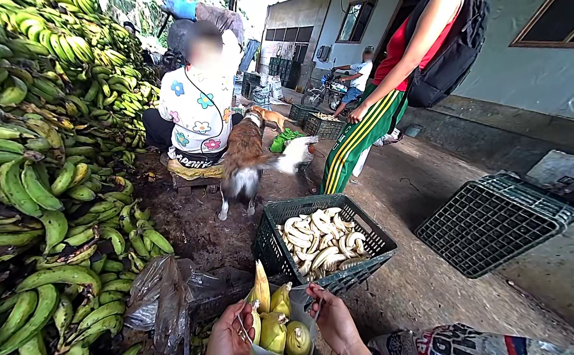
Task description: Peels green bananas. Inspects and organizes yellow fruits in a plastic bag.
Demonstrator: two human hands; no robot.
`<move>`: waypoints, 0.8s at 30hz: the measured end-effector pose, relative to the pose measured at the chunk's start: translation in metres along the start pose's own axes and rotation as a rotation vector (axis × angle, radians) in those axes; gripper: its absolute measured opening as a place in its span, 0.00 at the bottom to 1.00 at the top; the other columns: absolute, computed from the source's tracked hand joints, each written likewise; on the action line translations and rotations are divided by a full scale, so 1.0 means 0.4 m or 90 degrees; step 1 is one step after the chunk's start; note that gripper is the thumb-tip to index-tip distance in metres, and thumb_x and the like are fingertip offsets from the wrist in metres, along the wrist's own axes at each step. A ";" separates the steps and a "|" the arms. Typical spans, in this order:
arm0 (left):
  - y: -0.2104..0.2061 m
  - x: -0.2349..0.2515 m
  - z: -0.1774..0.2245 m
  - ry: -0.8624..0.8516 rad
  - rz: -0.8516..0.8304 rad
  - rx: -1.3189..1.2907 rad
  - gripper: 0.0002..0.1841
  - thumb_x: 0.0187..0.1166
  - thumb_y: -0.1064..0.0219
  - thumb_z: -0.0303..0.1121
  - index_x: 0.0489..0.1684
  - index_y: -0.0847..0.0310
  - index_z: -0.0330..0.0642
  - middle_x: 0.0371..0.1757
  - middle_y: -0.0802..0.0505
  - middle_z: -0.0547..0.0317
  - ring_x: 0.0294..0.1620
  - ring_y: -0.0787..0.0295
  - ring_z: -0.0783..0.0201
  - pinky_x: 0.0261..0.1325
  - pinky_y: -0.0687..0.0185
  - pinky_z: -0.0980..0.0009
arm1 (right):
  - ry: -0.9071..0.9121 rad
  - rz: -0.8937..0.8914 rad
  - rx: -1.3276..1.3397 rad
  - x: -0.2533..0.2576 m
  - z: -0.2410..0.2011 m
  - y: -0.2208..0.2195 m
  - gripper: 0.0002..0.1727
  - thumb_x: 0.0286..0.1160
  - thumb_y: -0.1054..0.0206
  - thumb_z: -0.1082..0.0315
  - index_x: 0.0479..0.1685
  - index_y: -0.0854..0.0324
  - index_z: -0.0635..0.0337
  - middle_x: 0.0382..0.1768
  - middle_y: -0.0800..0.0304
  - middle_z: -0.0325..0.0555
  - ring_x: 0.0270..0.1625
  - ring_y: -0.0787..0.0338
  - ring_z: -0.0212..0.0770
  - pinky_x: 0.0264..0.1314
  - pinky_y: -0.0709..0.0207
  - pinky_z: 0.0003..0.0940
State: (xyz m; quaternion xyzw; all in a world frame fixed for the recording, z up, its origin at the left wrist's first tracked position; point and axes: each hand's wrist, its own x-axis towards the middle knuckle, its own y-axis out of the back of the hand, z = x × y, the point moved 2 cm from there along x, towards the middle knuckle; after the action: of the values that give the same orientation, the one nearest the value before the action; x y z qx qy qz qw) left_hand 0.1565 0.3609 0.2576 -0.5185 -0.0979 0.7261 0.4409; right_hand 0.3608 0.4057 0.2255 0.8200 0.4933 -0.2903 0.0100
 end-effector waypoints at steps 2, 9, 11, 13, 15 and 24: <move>-0.002 0.002 -0.002 -0.001 -0.008 0.003 0.12 0.89 0.51 0.29 0.32 0.28 0.45 0.22 0.17 0.63 0.19 0.21 0.73 0.26 0.22 0.80 | 0.003 0.003 0.004 0.002 -0.002 0.001 0.12 0.88 0.51 0.74 0.46 0.20 0.65 0.27 0.14 0.41 0.16 0.26 0.27 0.20 0.31 0.21; 0.001 0.001 0.001 -0.010 -0.028 0.025 0.12 0.90 0.52 0.30 0.34 0.29 0.45 0.22 0.17 0.64 0.19 0.21 0.74 0.26 0.22 0.80 | 0.002 0.007 -0.011 -0.006 -0.004 -0.003 0.12 0.89 0.52 0.74 0.47 0.21 0.66 0.25 0.15 0.40 0.16 0.26 0.28 0.20 0.31 0.21; 0.001 0.003 0.001 -0.008 -0.030 0.024 0.12 0.90 0.52 0.30 0.34 0.29 0.45 0.22 0.16 0.64 0.19 0.21 0.74 0.26 0.22 0.80 | 0.001 0.008 -0.011 -0.005 -0.004 -0.004 0.13 0.89 0.52 0.74 0.46 0.20 0.66 0.25 0.15 0.40 0.16 0.26 0.27 0.21 0.31 0.21; 0.003 0.005 -0.001 -0.007 -0.029 0.019 0.11 0.90 0.52 0.30 0.35 0.29 0.45 0.22 0.16 0.64 0.20 0.20 0.74 0.27 0.21 0.80 | 0.000 0.008 -0.010 -0.006 -0.004 -0.006 0.13 0.89 0.52 0.73 0.46 0.21 0.65 0.25 0.15 0.40 0.17 0.26 0.27 0.21 0.30 0.21; 0.004 0.005 -0.002 -0.002 -0.027 0.012 0.10 0.90 0.51 0.29 0.36 0.29 0.45 0.23 0.16 0.64 0.20 0.20 0.74 0.27 0.21 0.80 | -0.001 0.008 -0.012 -0.006 -0.002 -0.006 0.13 0.89 0.52 0.74 0.47 0.21 0.65 0.25 0.15 0.40 0.17 0.27 0.27 0.21 0.30 0.22; 0.003 0.004 0.002 0.001 -0.029 0.009 0.11 0.89 0.51 0.29 0.34 0.29 0.46 0.21 0.16 0.65 0.20 0.20 0.75 0.27 0.22 0.81 | 0.007 0.007 -0.025 -0.005 0.004 -0.012 0.13 0.90 0.52 0.73 0.47 0.21 0.65 0.26 0.15 0.40 0.18 0.25 0.28 0.22 0.30 0.21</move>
State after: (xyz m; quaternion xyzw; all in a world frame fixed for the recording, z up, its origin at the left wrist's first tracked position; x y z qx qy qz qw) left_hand 0.1548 0.3617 0.2560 -0.5139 -0.1042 0.7158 0.4612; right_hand 0.3555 0.4062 0.2265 0.8239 0.4944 -0.2760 0.0254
